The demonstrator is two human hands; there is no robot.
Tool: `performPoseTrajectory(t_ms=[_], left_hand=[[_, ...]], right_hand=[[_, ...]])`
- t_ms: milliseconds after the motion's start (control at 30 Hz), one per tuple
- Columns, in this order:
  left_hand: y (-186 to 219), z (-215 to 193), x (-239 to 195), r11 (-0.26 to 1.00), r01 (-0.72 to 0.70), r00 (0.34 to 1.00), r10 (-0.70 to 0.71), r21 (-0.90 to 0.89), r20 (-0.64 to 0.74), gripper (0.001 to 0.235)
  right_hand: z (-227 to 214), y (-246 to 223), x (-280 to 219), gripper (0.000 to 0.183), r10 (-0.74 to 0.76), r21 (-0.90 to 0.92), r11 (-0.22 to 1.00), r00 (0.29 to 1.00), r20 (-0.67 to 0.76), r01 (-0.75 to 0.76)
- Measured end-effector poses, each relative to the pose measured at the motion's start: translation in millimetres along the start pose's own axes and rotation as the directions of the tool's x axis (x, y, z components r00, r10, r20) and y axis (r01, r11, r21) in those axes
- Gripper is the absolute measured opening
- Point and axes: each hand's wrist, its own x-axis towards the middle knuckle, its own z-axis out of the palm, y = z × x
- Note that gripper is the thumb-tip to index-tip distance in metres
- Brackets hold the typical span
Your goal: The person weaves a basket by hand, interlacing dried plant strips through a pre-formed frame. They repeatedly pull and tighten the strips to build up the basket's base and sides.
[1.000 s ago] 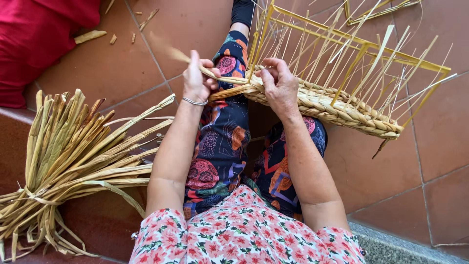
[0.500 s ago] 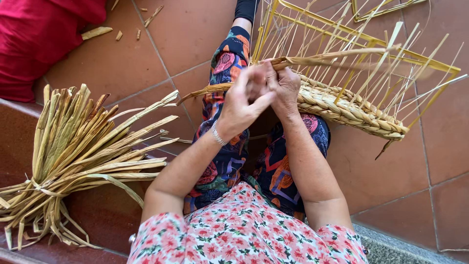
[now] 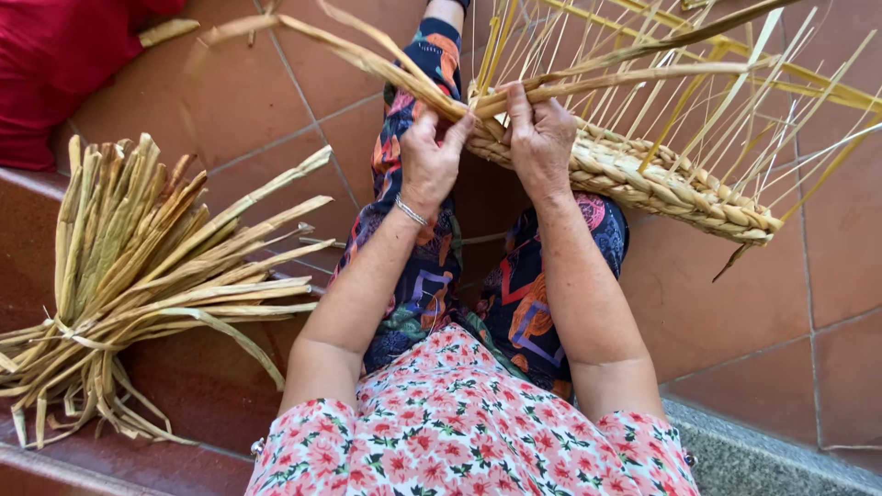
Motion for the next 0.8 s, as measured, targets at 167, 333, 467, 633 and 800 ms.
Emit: performPoseTrajectory(t_ms=[167,333,467,633,800], left_hand=[[-8.3,-10.8,29.3,0.891,0.381,0.924,-0.355,-0.246,0.144,0.020],[-7.1,-11.4,51.5,0.875,0.360,0.928,-0.303,-0.324,0.215,0.036],[-16.9,0.9,53.9,0.921,0.151,0.987,-0.118,-0.360,0.113,0.053],[-36.5,20.3,50.0,0.848,0.250,0.968,-0.206,-0.468,0.143,0.024],[-29.7,6.9,48.5,0.838,0.340,0.906,-0.171,-0.426,0.387,0.029]], right_hand=[[0.8,4.8,-0.9,0.033,0.038,-0.022,0.999,0.999,0.031,-0.038],[-15.1,-3.5,9.2,0.022,0.057,0.174,0.979,0.962,0.268,-0.106],[-29.5,-2.0,12.1,0.044,0.086,0.251,0.946,0.907,0.411,-0.204],[-21.1,16.6,30.1,0.046,0.131,0.371,0.877,0.893,0.430,-0.307],[-15.3,21.0,31.6,0.045,0.237,0.370,0.853,0.905,0.353,-0.368]])
